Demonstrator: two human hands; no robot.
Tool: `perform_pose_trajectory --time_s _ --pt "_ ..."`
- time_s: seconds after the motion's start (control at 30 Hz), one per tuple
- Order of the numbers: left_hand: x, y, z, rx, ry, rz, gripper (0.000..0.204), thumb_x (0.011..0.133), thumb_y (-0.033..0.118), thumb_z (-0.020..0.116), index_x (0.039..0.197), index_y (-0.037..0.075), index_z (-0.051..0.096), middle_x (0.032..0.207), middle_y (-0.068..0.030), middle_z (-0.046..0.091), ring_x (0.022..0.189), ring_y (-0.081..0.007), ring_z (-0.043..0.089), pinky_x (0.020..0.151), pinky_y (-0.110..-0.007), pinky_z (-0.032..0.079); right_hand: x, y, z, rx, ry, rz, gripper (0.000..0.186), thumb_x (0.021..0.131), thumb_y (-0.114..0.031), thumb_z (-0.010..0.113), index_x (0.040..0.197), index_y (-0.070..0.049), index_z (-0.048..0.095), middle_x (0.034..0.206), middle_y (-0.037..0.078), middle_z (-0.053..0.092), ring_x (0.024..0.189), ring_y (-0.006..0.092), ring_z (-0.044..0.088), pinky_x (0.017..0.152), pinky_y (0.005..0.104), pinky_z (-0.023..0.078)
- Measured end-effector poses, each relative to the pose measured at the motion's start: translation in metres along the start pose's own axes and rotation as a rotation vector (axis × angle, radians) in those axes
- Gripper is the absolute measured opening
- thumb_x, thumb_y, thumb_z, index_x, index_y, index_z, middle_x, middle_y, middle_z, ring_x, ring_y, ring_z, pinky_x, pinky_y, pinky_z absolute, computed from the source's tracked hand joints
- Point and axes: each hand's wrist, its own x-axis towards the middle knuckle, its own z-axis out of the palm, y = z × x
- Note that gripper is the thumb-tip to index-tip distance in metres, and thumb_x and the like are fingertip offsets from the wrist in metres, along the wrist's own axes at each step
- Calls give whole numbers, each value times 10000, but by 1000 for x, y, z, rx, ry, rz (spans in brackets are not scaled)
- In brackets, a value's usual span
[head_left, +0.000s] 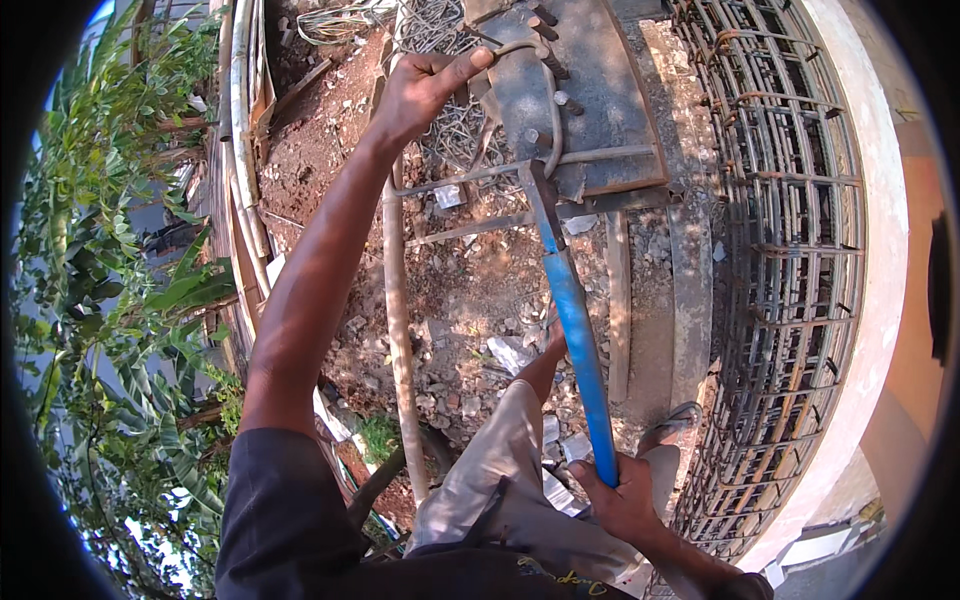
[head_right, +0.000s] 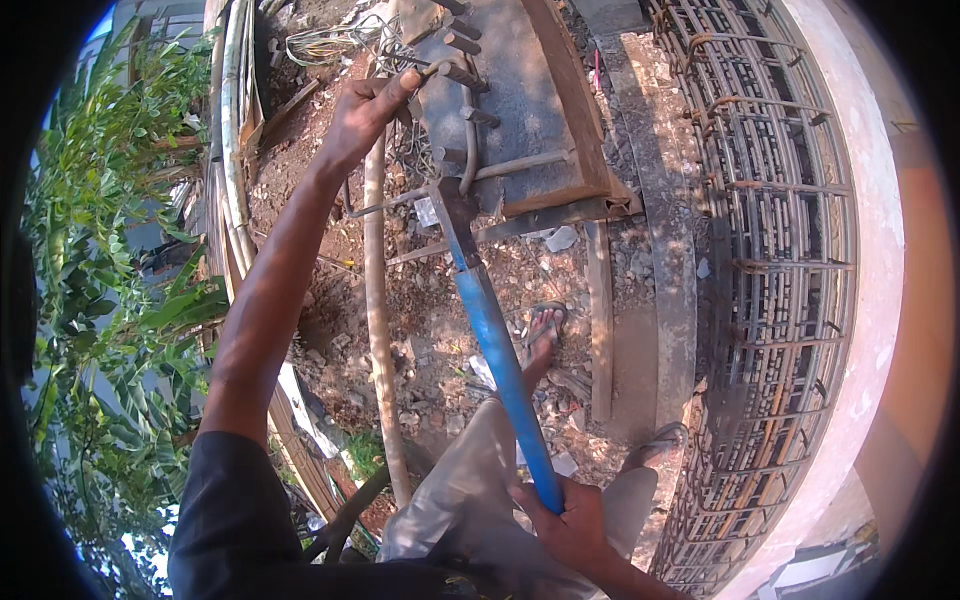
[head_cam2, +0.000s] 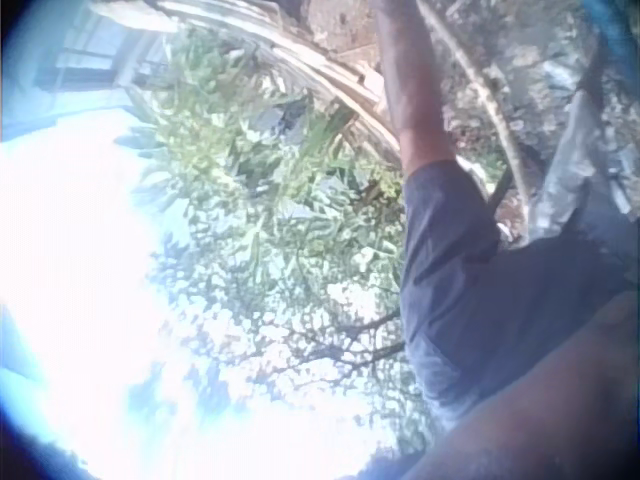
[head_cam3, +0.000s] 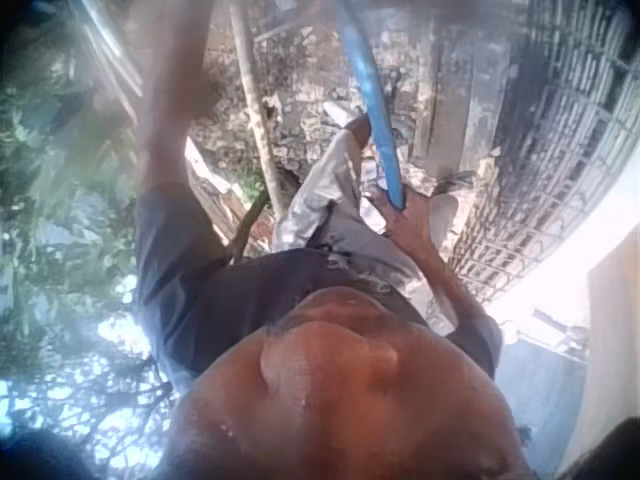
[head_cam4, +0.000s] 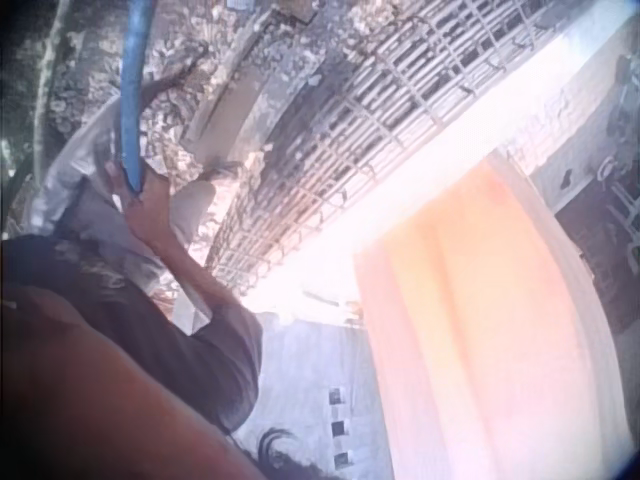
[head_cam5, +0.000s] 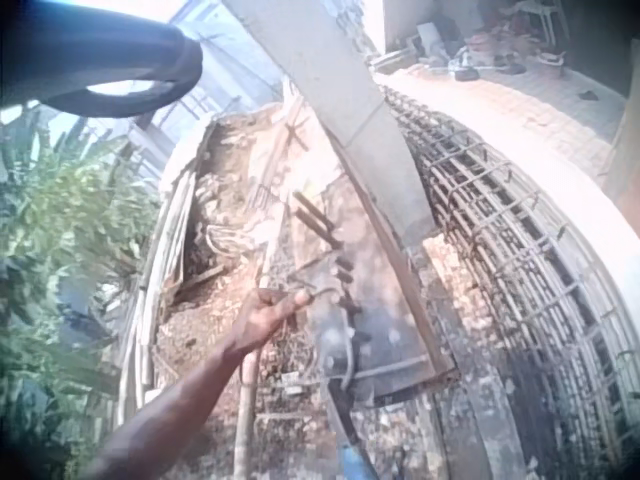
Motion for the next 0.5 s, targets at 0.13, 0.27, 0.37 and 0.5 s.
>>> perform_pose_trajectory --time_s 0.13,0.27,0.37,0.5 --pt "1 0 -1 8 9 -32 763 926 765 734 748 25 793 650 -38 676 625 -135 576 607 -330 421 22 17 45 226 -70 -49 376 1029 -214 809 747 -19 657 610 -42 550 596 35 453 516 295 380" --pt "6 -7 4 -44 12 -23 707 979 752 681 786 73 728 695 -16 651 658 -99 543 635 -296 382 58 22 109 366 -89 -197 461 1004 -188 831 655 -28 575 584 -22 528 569 45 438 506 313 363" --pt "1 10 5 -66 -62 -75 626 1010 730 664 743 169 581 685 70 495 606 -47 373 565 -281 258 89 23 163 489 -3 -275 447 1009 -165 823 663 -37 571 575 -22 510 563 49 433 503 318 349" --pt "2 8 6 -77 -80 -71 631 1007 738 658 736 173 578 667 39 560 557 -52 451 528 -259 297 167 13 290 745 271 -572 394 1016 -107 801 697 -47 577 577 -17 518 537 57 417 485 321 309"
